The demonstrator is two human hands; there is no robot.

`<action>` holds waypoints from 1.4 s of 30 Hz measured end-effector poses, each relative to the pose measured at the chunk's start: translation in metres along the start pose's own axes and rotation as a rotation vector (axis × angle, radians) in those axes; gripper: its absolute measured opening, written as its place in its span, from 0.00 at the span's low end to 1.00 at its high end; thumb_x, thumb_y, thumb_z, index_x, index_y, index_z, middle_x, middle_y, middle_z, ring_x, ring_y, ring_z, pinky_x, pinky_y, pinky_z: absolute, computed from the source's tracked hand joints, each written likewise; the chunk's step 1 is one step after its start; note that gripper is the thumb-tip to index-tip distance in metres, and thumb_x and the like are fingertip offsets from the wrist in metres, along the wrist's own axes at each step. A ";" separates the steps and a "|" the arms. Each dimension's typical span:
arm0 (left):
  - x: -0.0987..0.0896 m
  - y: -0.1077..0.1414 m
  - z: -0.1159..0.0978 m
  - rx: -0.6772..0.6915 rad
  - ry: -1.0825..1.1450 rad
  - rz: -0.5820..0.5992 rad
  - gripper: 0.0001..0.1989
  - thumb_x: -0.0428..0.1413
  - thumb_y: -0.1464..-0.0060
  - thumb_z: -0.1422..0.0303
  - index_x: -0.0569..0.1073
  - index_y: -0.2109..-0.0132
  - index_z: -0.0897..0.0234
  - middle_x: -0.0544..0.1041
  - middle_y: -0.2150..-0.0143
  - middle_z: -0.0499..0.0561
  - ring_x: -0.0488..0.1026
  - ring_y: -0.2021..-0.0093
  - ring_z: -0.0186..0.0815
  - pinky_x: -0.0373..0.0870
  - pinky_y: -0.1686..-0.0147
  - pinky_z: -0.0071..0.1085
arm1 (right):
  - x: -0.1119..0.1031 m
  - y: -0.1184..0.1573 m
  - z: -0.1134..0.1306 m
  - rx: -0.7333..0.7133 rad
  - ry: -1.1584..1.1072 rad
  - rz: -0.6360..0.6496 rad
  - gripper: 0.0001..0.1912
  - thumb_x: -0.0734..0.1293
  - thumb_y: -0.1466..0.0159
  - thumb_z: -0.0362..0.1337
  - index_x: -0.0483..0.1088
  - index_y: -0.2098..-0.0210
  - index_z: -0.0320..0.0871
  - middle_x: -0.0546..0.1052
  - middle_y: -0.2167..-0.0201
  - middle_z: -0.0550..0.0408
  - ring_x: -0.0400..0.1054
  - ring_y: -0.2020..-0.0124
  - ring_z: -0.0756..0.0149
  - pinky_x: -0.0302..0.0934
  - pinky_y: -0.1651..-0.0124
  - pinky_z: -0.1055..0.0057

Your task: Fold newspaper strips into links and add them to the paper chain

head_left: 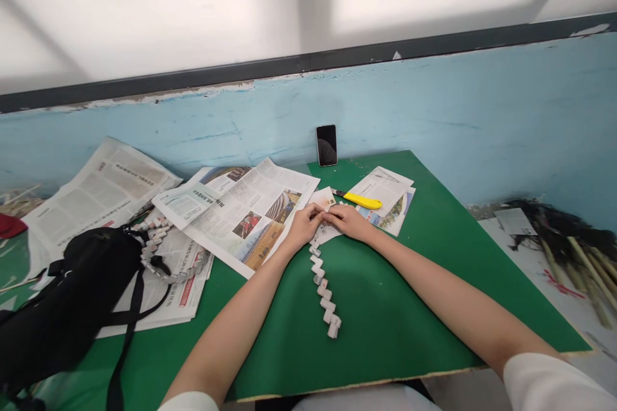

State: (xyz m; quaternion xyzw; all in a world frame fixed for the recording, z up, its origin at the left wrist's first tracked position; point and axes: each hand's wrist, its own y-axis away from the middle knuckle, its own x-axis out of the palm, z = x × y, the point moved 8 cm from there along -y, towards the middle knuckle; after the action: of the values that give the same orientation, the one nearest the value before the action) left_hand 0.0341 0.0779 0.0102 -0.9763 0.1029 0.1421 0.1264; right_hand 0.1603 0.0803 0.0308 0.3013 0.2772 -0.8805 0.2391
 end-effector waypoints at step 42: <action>-0.020 0.002 -0.005 -0.034 -0.006 -0.238 0.09 0.55 0.38 0.63 0.73 0.63 0.63 0.77 0.72 0.47 0.73 0.71 0.34 0.68 0.67 0.30 | -0.013 0.002 0.001 -0.032 -0.059 -0.189 0.11 0.60 0.26 0.41 0.72 0.55 0.44 0.77 0.60 0.49 0.70 0.59 0.60 0.63 0.55 0.65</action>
State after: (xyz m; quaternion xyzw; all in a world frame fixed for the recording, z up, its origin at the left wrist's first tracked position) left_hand 0.0164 0.0778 0.0203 -0.9832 -0.0164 0.1310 0.1260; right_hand 0.1701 0.0813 0.0397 0.2438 0.3113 -0.9030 0.1679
